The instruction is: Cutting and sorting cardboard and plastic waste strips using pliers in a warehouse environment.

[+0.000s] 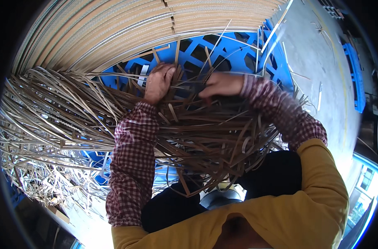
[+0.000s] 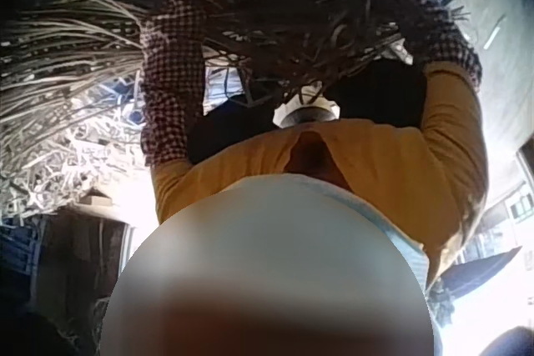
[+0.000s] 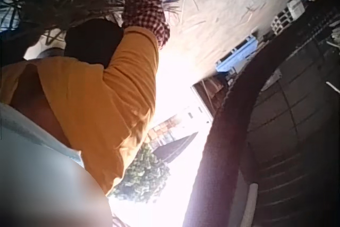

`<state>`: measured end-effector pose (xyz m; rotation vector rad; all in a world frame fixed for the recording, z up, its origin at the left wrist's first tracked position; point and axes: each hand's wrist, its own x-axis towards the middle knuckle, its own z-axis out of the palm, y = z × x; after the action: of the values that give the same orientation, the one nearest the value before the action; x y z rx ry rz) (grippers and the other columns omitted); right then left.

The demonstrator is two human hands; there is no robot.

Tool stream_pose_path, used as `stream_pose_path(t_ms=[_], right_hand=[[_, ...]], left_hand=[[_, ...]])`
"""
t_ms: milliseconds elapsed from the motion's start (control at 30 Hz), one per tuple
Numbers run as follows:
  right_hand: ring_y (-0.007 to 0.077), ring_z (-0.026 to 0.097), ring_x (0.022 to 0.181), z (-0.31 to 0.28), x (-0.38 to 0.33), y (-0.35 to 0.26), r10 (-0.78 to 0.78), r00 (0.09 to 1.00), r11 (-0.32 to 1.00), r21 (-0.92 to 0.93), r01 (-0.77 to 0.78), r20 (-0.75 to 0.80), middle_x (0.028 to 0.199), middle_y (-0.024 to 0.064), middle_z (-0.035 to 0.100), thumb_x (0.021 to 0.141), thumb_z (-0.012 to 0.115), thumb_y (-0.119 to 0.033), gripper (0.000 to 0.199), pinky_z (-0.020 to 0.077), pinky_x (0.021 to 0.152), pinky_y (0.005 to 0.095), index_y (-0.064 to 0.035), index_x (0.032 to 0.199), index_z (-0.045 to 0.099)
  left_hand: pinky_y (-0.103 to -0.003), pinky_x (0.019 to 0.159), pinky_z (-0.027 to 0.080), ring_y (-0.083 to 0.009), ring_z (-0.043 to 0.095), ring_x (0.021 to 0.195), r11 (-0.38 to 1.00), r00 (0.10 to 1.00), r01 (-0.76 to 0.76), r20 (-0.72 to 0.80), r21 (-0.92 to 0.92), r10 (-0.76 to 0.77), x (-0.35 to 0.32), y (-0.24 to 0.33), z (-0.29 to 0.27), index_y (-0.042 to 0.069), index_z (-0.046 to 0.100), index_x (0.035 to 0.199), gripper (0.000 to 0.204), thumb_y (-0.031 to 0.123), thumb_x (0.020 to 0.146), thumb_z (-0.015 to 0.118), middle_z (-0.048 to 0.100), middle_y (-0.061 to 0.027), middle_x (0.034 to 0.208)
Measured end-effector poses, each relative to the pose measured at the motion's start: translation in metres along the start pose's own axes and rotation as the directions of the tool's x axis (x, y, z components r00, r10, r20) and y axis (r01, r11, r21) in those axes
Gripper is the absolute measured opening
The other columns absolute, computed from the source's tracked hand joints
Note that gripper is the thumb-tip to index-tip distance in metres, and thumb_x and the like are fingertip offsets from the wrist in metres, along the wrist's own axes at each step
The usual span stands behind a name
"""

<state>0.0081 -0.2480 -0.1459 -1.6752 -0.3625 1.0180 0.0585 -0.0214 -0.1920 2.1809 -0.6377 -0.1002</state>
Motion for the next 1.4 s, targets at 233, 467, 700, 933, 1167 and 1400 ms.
stream_pose_path(t_ms=[233,467,700,933,1167,1400], right_hand=[[0.0201,0.057,0.067,-0.077,0.048,-0.031,0.231,0.869,0.943,-0.121,-0.312,-0.437,0.077,0.0116,0.062,0.081,0.05,-0.045,0.044,0.0477,0.061,0.0267,-0.0044,0.074,0.066],[0.0145,0.052,0.056,-0.017,0.027,0.003,0.161,0.918,0.913,-0.299,-0.278,-0.362,0.061,0.0059,0.056,0.079,0.057,-0.035,0.035,0.0429,0.06,0.0285,-0.0019,0.068,0.061],[0.0154,0.057,0.068,-0.049,-0.009,-0.026,0.095,0.993,0.939,-0.324,-0.111,-0.064,0.073,0.0061,0.062,0.081,0.053,-0.04,0.04,0.0431,0.063,0.0241,-0.0036,0.074,0.066],[0.019,0.056,0.061,-0.074,0.065,-0.025,0.354,0.831,0.934,0.116,-0.338,-0.428,0.067,0.0091,0.058,0.08,0.052,-0.04,0.043,0.0477,0.051,0.0297,0.0008,0.087,0.063],[0.017,0.056,0.057,-0.044,0.051,-0.022,0.181,0.855,0.938,-0.175,-0.299,-0.487,0.059,0.0095,0.058,0.079,0.054,-0.037,0.044,0.0448,0.057,0.0291,0.002,0.059,0.058],[0.0161,0.058,0.074,-0.007,-0.015,-0.015,0.072,0.982,0.972,-0.209,-0.109,-0.174,0.074,0.0097,0.064,0.08,0.053,-0.042,0.041,0.0424,0.075,0.0314,-0.0046,0.069,0.066]], left_hand=[[-0.036,0.083,0.039,-0.0314,0.049,0.095,0.949,0.985,-0.118,-0.084,0.291,0.148,-0.001,0.002,0.005,0.004,0.06,0.093,0.019,0.012,0.077,0.054,0.057,-0.0131,0.094],[-0.038,0.092,0.033,-0.032,0.041,0.109,0.921,0.914,-0.131,-0.316,0.366,0.255,0.004,0.008,0.001,0.008,0.056,0.104,0.027,0.021,0.081,0.053,0.05,-0.0119,0.113],[-0.037,0.091,0.033,-0.0284,0.045,0.103,0.933,0.989,-0.149,0.038,0.328,0.145,-0.002,-0.001,0.006,0.011,0.061,0.097,0.021,0.019,0.079,0.052,0.053,-0.0068,0.11],[-0.039,0.092,0.032,-0.0289,0.044,0.104,0.926,0.985,-0.165,0.0,0.339,0.175,-0.004,-0.002,0.009,0.011,0.06,0.097,0.021,0.02,0.079,0.053,0.052,-0.0069,0.111],[-0.041,0.094,0.032,-0.0329,0.038,0.113,0.97,0.965,-0.137,-0.193,0.199,0.176,0.0,0.013,0.005,0.009,0.054,0.109,0.028,0.016,0.082,0.052,0.046,-0.0127,0.118],[-0.041,0.096,0.029,-0.0324,0.04,0.113,0.977,0.984,-0.086,-0.138,0.196,0.114,0.003,-0.006,0.008,0.005,0.053,0.108,0.031,0.025,0.085,0.046,0.048,-0.0149,0.117]])
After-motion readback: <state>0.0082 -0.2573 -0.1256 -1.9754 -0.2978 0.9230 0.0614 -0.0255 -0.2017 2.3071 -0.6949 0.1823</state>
